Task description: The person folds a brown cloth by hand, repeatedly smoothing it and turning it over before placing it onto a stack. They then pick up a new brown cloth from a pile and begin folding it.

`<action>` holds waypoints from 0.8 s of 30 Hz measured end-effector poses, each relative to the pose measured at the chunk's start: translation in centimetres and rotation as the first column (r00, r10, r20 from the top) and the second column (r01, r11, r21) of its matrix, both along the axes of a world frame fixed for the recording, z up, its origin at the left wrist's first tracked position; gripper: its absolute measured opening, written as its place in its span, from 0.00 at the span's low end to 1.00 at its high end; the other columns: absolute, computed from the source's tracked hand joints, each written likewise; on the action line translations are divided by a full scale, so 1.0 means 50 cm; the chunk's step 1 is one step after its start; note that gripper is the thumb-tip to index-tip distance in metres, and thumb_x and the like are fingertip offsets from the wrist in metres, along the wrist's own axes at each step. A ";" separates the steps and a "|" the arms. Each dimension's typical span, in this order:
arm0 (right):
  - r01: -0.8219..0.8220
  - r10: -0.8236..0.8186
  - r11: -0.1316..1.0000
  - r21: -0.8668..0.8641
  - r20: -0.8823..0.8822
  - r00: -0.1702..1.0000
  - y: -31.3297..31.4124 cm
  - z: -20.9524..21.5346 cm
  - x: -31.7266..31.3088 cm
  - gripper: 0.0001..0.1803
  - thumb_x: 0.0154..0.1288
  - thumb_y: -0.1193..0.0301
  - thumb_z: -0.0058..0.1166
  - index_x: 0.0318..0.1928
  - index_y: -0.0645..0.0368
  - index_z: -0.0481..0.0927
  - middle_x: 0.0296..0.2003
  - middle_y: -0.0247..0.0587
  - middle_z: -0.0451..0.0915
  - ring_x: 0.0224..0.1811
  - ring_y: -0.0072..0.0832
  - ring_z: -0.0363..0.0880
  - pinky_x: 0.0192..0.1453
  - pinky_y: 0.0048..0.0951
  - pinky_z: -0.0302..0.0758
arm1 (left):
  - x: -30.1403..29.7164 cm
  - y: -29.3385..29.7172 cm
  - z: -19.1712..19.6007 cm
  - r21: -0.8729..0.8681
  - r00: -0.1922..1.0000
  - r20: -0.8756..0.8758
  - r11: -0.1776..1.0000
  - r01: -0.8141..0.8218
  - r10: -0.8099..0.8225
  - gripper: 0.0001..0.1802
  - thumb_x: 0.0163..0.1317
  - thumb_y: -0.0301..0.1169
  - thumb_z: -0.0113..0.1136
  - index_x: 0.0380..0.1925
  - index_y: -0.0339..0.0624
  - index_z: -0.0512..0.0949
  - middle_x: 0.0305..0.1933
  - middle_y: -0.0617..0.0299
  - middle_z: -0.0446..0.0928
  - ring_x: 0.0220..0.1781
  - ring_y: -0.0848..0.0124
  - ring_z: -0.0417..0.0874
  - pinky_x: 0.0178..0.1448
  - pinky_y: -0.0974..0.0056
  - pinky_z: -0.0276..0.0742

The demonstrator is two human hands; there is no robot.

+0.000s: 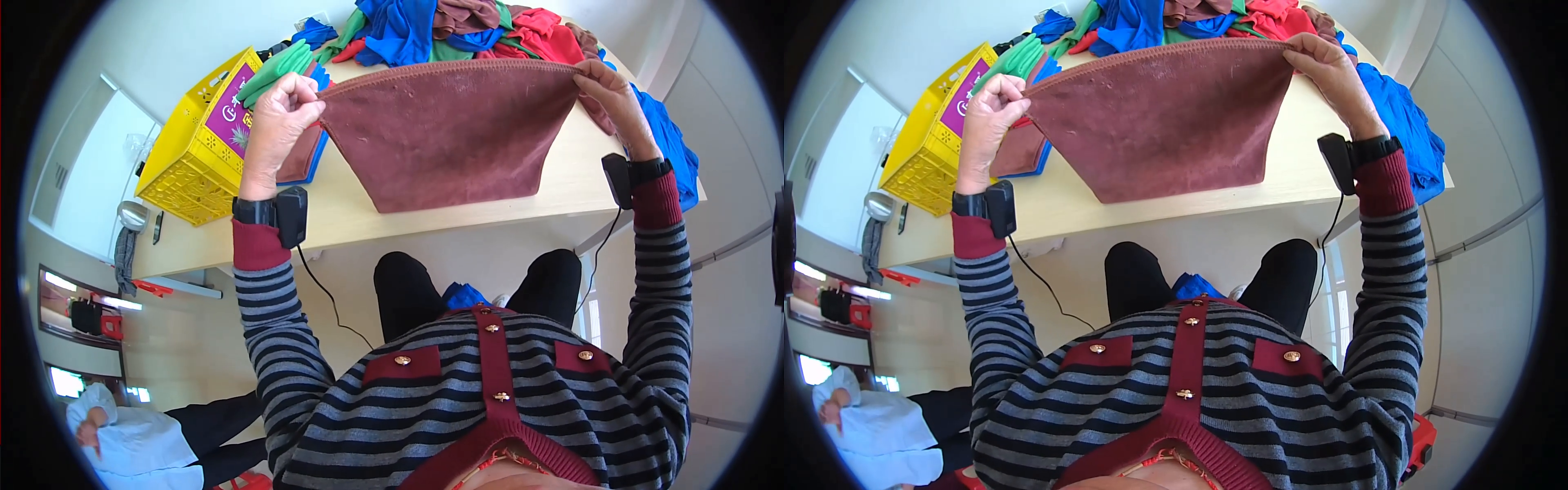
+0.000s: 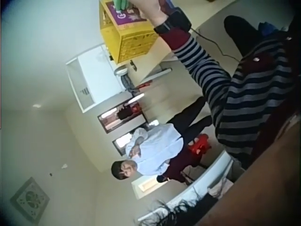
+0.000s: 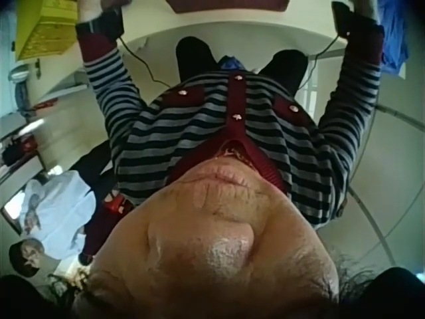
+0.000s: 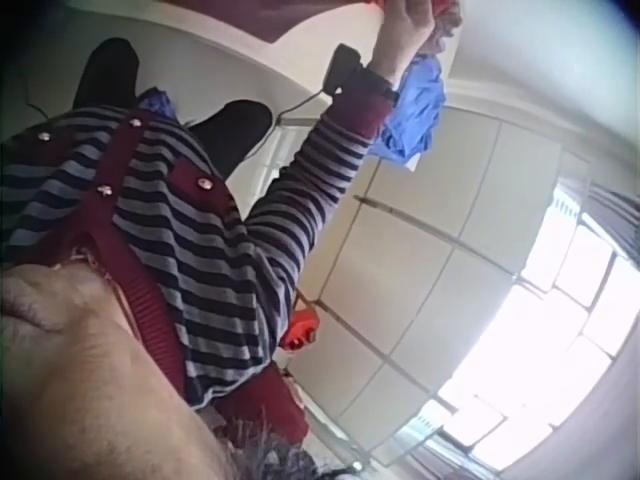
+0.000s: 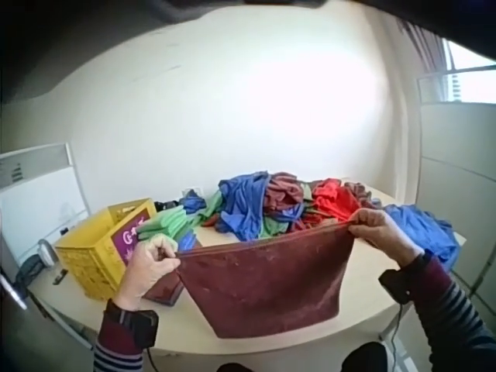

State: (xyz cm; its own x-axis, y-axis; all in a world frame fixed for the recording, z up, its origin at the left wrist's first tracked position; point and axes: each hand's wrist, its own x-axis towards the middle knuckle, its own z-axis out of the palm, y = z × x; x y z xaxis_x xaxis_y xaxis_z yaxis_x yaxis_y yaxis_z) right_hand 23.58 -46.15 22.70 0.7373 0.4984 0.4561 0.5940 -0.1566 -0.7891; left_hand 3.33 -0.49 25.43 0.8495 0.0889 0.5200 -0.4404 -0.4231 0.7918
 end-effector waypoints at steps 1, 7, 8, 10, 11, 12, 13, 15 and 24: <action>-0.004 0.004 1.000 0.003 0.003 1.000 0.003 -0.004 -0.004 0.08 0.75 0.71 0.54 0.49 0.59 0.82 0.41 0.24 0.79 0.46 0.13 0.76 0.55 0.16 0.72 | -0.004 -0.002 -0.004 0.032 1.000 0.016 0.999 -0.013 0.013 0.10 0.59 0.17 0.63 0.28 0.41 0.72 0.41 0.68 0.73 0.43 0.81 0.73 0.53 0.74 0.72; -0.008 0.014 0.996 0.084 -0.066 0.998 0.012 -0.017 -0.021 0.08 0.73 0.70 0.57 0.47 0.59 0.82 0.38 0.24 0.79 0.43 0.13 0.75 0.52 0.17 0.71 | -0.014 -0.012 -0.019 0.137 0.995 0.096 0.990 -0.041 0.028 0.11 0.56 0.14 0.62 0.28 0.39 0.70 0.39 0.67 0.72 0.42 0.81 0.73 0.50 0.74 0.72; -0.003 0.009 0.995 0.095 -0.067 0.998 0.014 -0.018 -0.022 0.08 0.72 0.70 0.58 0.47 0.59 0.82 0.37 0.24 0.79 0.42 0.13 0.74 0.50 0.18 0.71 | -0.013 -0.012 -0.021 0.139 0.995 0.097 0.989 -0.042 0.029 0.11 0.56 0.14 0.62 0.28 0.39 0.70 0.39 0.67 0.72 0.42 0.81 0.73 0.50 0.74 0.72; -0.002 0.008 0.996 0.091 -0.073 0.997 0.014 -0.022 -0.020 0.08 0.73 0.70 0.58 0.47 0.59 0.82 0.37 0.24 0.79 0.43 0.13 0.74 0.51 0.18 0.71 | -0.011 -0.010 -0.027 0.137 0.994 0.113 0.990 -0.012 -0.004 0.12 0.55 0.14 0.62 0.28 0.39 0.70 0.38 0.66 0.72 0.41 0.81 0.72 0.50 0.74 0.73; 0.001 0.006 0.996 0.086 -0.081 0.997 0.013 -0.024 -0.019 0.08 0.73 0.70 0.58 0.48 0.59 0.82 0.37 0.23 0.79 0.43 0.13 0.74 0.51 0.18 0.71 | -0.010 -0.010 -0.029 0.137 0.992 0.121 0.991 0.003 -0.020 0.12 0.55 0.13 0.62 0.27 0.38 0.69 0.38 0.66 0.72 0.41 0.81 0.72 0.50 0.74 0.73; 0.004 0.004 0.997 0.081 -0.088 0.996 0.012 -0.025 -0.019 0.08 0.73 0.70 0.58 0.48 0.59 0.82 0.37 0.23 0.79 0.43 0.13 0.74 0.51 0.18 0.71 | -0.011 -0.010 -0.030 0.138 0.992 0.122 0.990 0.003 -0.020 0.12 0.55 0.13 0.62 0.27 0.38 0.69 0.38 0.66 0.72 0.41 0.81 0.72 0.50 0.74 0.73; 0.001 0.006 0.997 0.082 -0.088 0.996 0.015 -0.025 -0.023 0.08 0.73 0.70 0.58 0.48 0.59 0.82 0.37 0.23 0.79 0.43 0.13 0.74 0.51 0.18 0.71 | -0.013 -0.009 -0.033 0.154 0.995 0.102 0.988 -0.005 -0.010 0.12 0.56 0.13 0.61 0.28 0.39 0.69 0.39 0.66 0.72 0.43 0.80 0.72 0.52 0.74 0.72; 0.014 -0.007 0.997 0.076 -0.091 0.996 0.020 -0.024 -0.035 0.07 0.73 0.72 0.57 0.48 0.59 0.82 0.38 0.23 0.78 0.43 0.10 0.73 0.49 0.14 0.71 | -0.017 -0.008 -0.036 0.188 0.998 0.062 0.982 -0.021 0.010 0.12 0.57 0.12 0.60 0.28 0.39 0.69 0.42 0.65 0.71 0.47 0.78 0.72 0.56 0.73 0.70; 0.015 -0.010 0.998 0.068 -0.068 0.998 0.022 -0.029 -0.041 0.07 0.73 0.73 0.56 0.48 0.59 0.81 0.38 0.22 0.78 0.43 0.10 0.73 0.50 0.15 0.70 | -0.017 -0.006 -0.050 0.152 0.998 0.048 0.987 -0.056 0.049 0.12 0.55 0.14 0.62 0.26 0.38 0.69 0.38 0.66 0.72 0.43 0.80 0.74 0.51 0.74 0.73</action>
